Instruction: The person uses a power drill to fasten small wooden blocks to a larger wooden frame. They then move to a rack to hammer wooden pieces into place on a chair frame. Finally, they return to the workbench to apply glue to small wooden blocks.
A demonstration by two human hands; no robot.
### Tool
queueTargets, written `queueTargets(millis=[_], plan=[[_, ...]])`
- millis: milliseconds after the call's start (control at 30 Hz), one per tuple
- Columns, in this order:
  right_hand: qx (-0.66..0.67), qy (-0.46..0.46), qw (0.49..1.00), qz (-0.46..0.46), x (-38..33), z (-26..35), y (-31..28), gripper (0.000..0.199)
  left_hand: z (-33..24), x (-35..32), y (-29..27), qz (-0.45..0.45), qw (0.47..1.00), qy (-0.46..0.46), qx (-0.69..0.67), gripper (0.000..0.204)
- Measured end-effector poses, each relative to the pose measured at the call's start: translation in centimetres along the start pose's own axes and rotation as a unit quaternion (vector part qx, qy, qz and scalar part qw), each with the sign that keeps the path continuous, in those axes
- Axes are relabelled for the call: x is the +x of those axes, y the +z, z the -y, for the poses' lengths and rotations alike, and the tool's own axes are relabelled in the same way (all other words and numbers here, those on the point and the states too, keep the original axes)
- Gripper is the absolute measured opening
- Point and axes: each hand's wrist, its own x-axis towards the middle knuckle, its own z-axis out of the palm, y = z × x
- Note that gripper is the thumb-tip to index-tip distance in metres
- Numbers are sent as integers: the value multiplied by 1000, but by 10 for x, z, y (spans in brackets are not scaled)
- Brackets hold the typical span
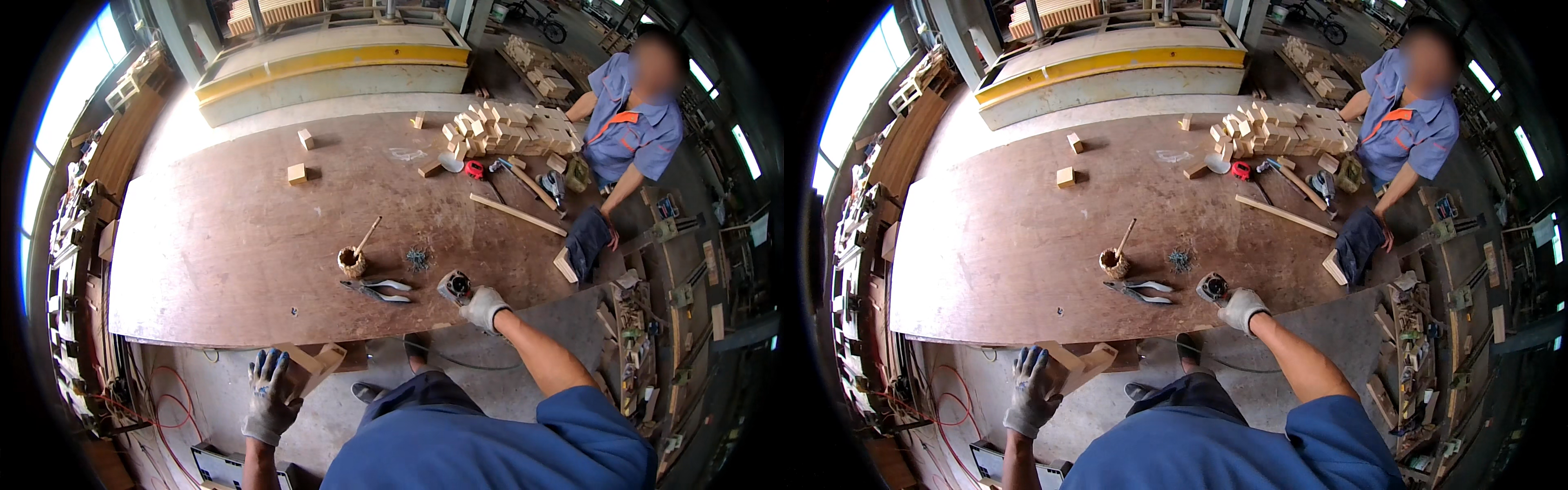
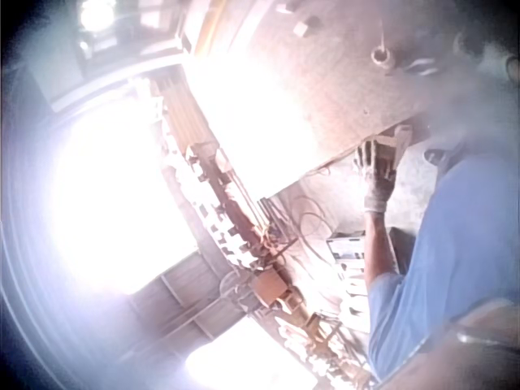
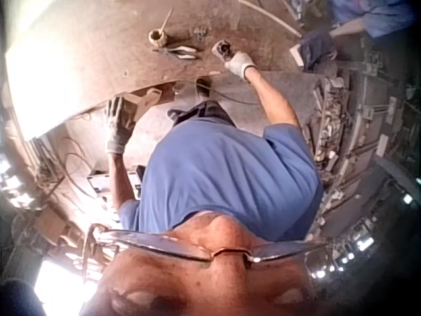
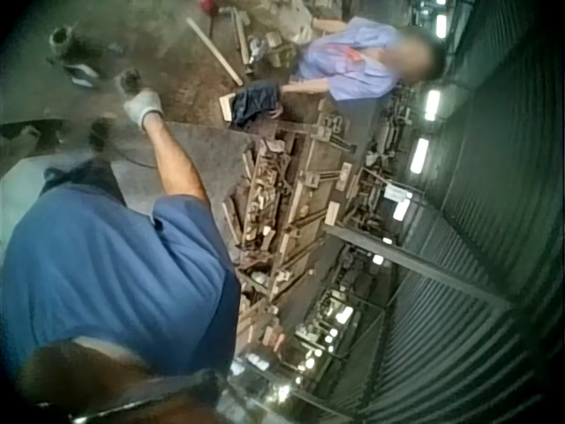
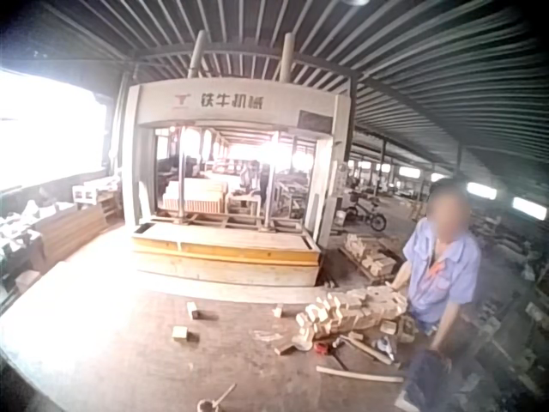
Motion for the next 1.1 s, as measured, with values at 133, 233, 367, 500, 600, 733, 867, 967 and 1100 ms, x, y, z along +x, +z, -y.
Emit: queueTargets(millis=[133, 233, 367, 500, 600, 733, 867, 967, 1100], plan=[[-3, -1, 1000, -3, 9, 1, 6, 36, -2, -5, -12, 23, 998, 8, 59, 85], [25, -4, 1000, -17, 14, -6, 23, 39, 5, -4, -11, 1, 998, 53, 42, 82], [276, 61, 957, 69, 8, -13, 21, 6, -2, 4, -21, 44, 994, 36, 88, 98], [200, -15, 979, -20, 61, -79, 53, 7, -4, -5, -16, -3, 997, -53, 49, 104], [191, -3, 982, -9, 54, -66, 45, 10, 5, -15, -11, -8, 996, -85, 26, 99], [185, -3, 983, 1, 44, -48, 35, 9, 6, -8, -13, 11, 998, -62, -4, 100], [208, 25, 977, 33, 36, -41, 25, 9, 4, -1, -18, 44, 997, -58, -12, 97], [214, -4, 977, -26, 58, -72, 47, 15, 6, 1, -18, 44, 998, -54, -10, 99], [236, 12, 972, 7, 36, -40, 31, 18, 5, -7, -16, 12, 998, -65, -23, 103]])
